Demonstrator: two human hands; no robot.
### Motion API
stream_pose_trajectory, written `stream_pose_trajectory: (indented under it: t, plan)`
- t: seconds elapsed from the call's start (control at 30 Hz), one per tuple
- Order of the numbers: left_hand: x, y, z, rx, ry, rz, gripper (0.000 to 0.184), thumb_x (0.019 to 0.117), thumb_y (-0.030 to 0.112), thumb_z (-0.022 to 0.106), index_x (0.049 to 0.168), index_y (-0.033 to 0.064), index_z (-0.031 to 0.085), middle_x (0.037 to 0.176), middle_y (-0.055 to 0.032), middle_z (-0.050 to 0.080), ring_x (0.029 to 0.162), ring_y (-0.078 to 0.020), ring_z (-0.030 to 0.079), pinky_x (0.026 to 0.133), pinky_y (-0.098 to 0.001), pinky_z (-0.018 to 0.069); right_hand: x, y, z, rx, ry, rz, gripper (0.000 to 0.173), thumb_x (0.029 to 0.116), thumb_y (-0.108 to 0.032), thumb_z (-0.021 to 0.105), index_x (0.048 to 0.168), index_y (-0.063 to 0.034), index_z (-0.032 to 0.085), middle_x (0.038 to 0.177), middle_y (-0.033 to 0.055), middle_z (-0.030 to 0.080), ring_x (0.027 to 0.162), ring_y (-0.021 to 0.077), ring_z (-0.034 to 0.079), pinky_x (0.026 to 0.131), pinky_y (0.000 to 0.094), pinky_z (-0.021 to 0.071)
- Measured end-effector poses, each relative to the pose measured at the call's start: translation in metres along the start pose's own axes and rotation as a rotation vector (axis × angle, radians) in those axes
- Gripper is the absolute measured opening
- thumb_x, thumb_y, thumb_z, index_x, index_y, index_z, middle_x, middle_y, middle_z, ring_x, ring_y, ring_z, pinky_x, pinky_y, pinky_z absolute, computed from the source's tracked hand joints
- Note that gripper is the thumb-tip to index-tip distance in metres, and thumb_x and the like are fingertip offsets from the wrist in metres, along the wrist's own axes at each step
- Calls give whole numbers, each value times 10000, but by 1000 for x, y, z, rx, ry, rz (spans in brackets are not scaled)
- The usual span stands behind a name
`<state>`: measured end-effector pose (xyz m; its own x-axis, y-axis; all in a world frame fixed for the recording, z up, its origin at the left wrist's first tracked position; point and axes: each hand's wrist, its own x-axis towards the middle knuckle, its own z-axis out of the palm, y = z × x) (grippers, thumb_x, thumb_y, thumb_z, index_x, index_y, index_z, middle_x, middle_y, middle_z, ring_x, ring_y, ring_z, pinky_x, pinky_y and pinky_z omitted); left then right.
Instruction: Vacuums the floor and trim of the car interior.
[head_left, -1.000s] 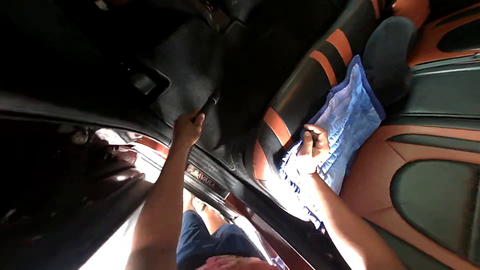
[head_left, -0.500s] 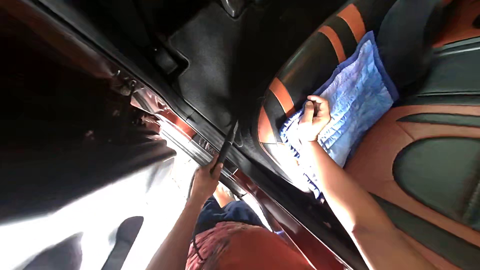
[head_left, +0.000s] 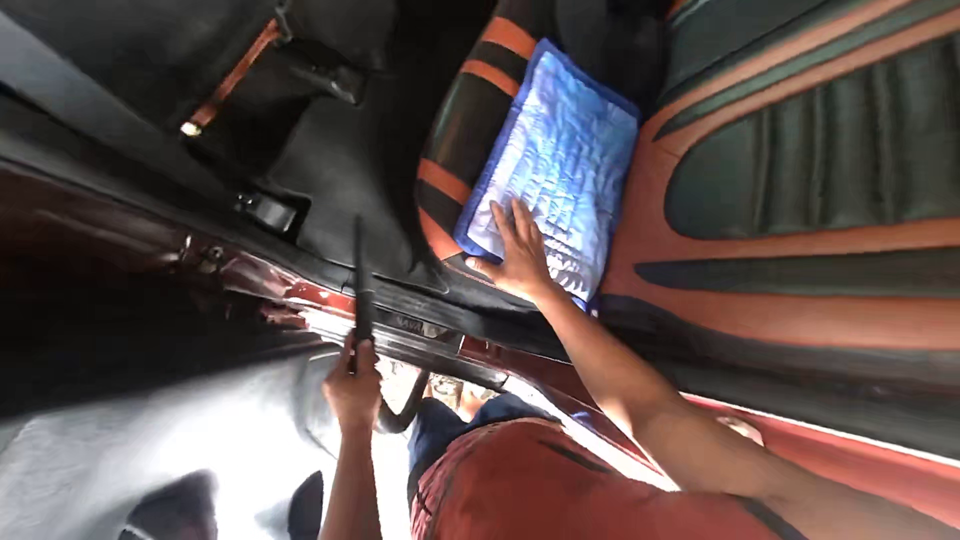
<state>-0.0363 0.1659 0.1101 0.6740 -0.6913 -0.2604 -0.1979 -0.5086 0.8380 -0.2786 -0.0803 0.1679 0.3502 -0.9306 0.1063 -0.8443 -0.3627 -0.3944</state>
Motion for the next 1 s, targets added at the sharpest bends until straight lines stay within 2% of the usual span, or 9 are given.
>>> stream_pose_trajectory:
  t: [0.07, 0.13, 0.23, 0.3, 0.43, 0.6, 0.73, 0.87, 1.0]
  plan:
    - [17, 37, -18, -3, 44, 139, 469, 1072, 362, 506, 1448, 88, 567, 860, -81, 709, 561, -139, 635, 511, -381, 574, -10, 14, -1, 13, 24, -26, 868, 858, -776, 579, 1580, -325, 410, 1667, 114, 301, 1533, 321, 283, 1184, 580, 339]
    - [26, 79, -23, 37, -8, 251, 474, 1066, 360, 521, 1461, 100, 556, 903, -89, 714, 597, -141, 653, 535, -377, 586, -5, 16, -8, 97, 108, -11, 477, 975, -436, 652, 1379, -182, 641, 1455, 144, 561, 1348, 331, 531, 1071, 559, 476]
    - [21, 125, -6, 193, -142, 279, 502, 1060, 395, 538, 1512, 179, 524, 997, -148, 737, 710, -233, 710, 664, -476, 610, -22, -3, -31, 215, 99, 165, 326, 1042, -286, 588, 1253, -56, 683, 1138, 186, 715, 1040, 359, 704, 889, 583, 574]
    - [19, 143, 7, 285, -132, 285, 502, 1060, 438, 528, 1511, 220, 529, 1005, -157, 731, 741, -273, 712, 692, -520, 605, -69, -24, -54, 274, -121, 160, 391, 1066, -374, 519, 1293, -88, 659, 1063, 175, 730, 982, 342, 721, 868, 574, 585]
    - [24, 164, 12, 409, -113, 488, 515, 1074, 405, 485, 1511, 137, 533, 1299, -216, 683, 1196, -406, 660, 1044, -628, 468, -184, -50, -127, 629, -663, -84, 335, 1055, -310, 570, 1246, -59, 681, 1088, 145, 723, 1018, 246, 696, 940, 497, 549]
    - [43, 203, 46, 552, -568, 607, 448, 1053, 453, 539, 1455, 265, 596, 1170, -162, 728, 1044, -351, 709, 936, -630, 538, -244, 6, -248, 741, -429, -83, 221, 995, -206, 601, 1141, -74, 700, 916, 6, 701, 843, 21, 642, 798, 246, 560]
    - [64, 248, 108, 562, -378, 601, 510, 1073, 476, 457, 1470, 177, 571, 1230, -259, 684, 1106, -489, 662, 896, -730, 498, -292, 8, -290, 663, -492, -200, 240, 1007, -241, 577, 1162, -96, 690, 913, 22, 700, 845, 65, 655, 777, 290, 564]
    - [44, 274, 183, 620, -733, 787, 458, 1060, 429, 529, 1433, 180, 618, 1333, -177, 666, 1242, -396, 625, 1029, -665, 473, -334, 6, -320, 658, -363, -167, 277, 1039, -321, 529, 1105, -102, 686, 836, -8, 665, 767, 27, 621, 680, 252, 534]
    - [69, 311, 220, 561, -465, 607, 514, 1071, 436, 467, 1481, 136, 546, 1349, -273, 617, 1249, -485, 589, 1001, -697, 465, -374, -6, -326, 676, -184, -104, 314, 1052, -363, 505, 1135, -133, 704, 894, -50, 698, 813, -22, 631, 729, 204, 549]
